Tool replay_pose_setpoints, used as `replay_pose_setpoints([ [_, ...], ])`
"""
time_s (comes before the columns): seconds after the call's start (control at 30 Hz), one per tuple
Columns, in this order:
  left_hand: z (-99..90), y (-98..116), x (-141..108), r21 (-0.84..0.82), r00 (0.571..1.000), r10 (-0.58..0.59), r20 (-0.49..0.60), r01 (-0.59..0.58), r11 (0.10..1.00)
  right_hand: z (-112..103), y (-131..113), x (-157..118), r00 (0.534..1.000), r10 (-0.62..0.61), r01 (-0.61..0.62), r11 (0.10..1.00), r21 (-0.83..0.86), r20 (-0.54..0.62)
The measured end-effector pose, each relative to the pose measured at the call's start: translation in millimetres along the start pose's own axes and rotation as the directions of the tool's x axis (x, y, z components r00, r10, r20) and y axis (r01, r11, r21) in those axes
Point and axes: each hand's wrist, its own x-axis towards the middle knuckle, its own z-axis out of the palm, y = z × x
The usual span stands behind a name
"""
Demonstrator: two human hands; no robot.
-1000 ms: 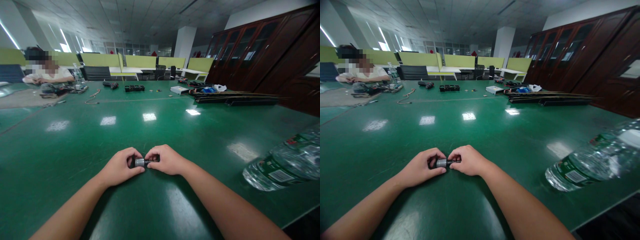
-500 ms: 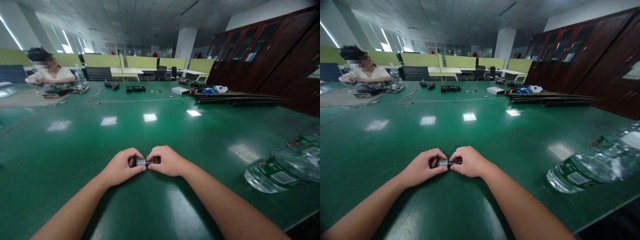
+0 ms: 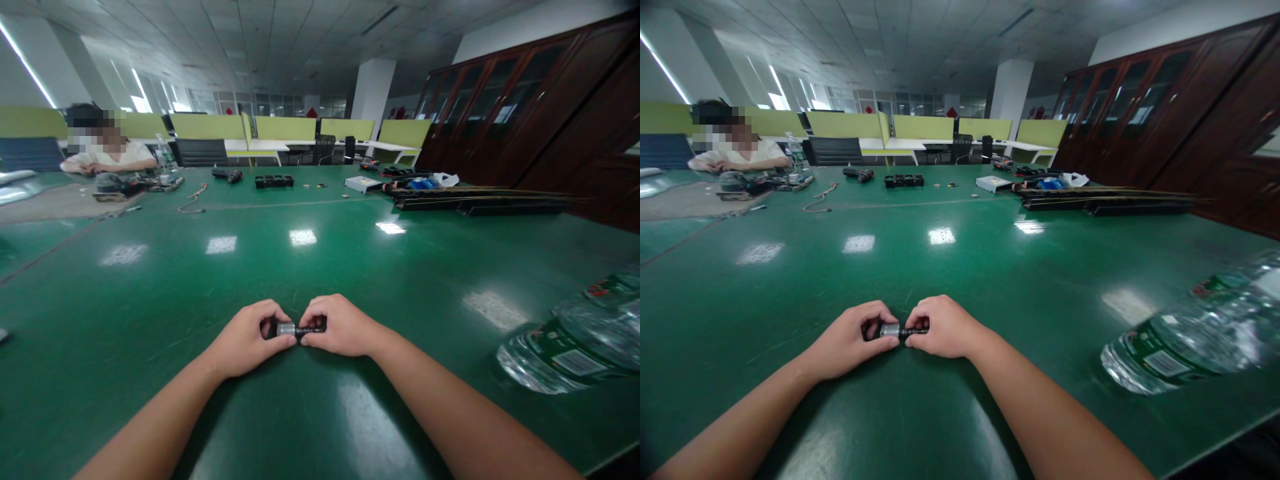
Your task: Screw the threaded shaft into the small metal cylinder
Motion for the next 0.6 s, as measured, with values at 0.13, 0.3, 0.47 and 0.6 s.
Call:
replay_pose_setpoints([
  [0.13, -0.8, 1, 0, 0.0, 1.0, 0.0, -0.006, 0.0, 1.0, -1, -1, 0, 1.0, 0.003, -0.003, 1.0, -0.008, 0.008],
  [0.3, -2.1, 3, 0, -0.005, 1.0, -0.009, 0.004, 0.009, 1.0, -5, 0, -1, 0.999, 0.03, -0.03, 0.999, -0.025, 0.024],
  [0.47, -2.7, 3, 0, -0.018, 1.0, -0.021, 0.014, 0.021, 1.0, -11, 4, -4, 0.997, 0.054, -0.054, 0.999, -0.01, 0.052],
  [0.6, -2.8, 4, 0, -0.025, 0.999, -0.03, 0.016, 0.03, 0.999, -23, 11, -10, 0.987, 0.128, -0.127, 0.992, -0.016, 0.096],
])
